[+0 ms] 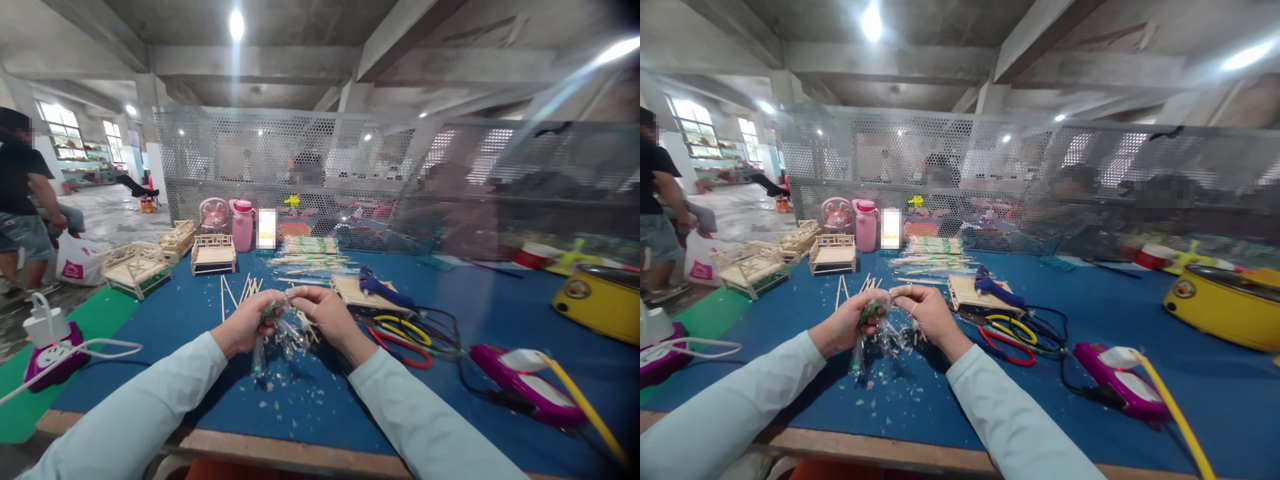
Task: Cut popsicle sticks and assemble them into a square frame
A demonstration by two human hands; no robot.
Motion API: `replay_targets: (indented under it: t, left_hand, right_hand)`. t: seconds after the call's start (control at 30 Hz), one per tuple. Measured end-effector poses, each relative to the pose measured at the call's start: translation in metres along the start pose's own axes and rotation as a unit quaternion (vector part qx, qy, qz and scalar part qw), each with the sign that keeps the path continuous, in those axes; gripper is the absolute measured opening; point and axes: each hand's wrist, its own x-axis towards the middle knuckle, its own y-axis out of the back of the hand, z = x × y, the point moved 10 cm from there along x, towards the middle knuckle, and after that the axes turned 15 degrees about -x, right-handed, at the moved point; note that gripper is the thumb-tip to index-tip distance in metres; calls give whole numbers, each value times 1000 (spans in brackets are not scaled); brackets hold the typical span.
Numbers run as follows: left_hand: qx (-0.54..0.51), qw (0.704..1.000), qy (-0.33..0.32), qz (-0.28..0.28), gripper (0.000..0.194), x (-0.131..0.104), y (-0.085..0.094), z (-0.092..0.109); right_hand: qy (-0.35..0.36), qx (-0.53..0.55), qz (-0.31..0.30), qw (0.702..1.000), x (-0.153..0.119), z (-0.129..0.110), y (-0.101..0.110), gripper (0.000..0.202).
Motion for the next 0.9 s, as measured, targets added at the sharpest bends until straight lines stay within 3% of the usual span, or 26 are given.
replay_targets:
  t: [0.1,0.2,0.4,0.5,0.6,0.73,0.9]
  left_hand:
    - [83,996,-34,-22,39,-1,-3,3]
    - [188,980,-64,-36,44,-1,-6,5]
    - [363,925,-108,-28,52,-1,-6,15]
    - [377,917,-129,-17,53,-2,-5,21]
    - [371,917,-146,-18,52,-3,-7,22]
    - [306,931,-198,-29,46,-6,-15,26]
    - [244,940,-233,-50,40,-11,-24,30]
  right_hand:
    - [75,-131,93,984,-6,-19,17,18]
    - [143,-268,165,939,-19,-38,24,12]
    - [289,-454,193,821,-40,-66,6,16]
    - [326,-482,213,785,-44,-72,2,16]
    - [335,-484,237,773,-46,-75,4,15]
    - [314,-473,267,779,-46,-74,14,11]
    - [361,-444,241,784,-52,-80,9,11]
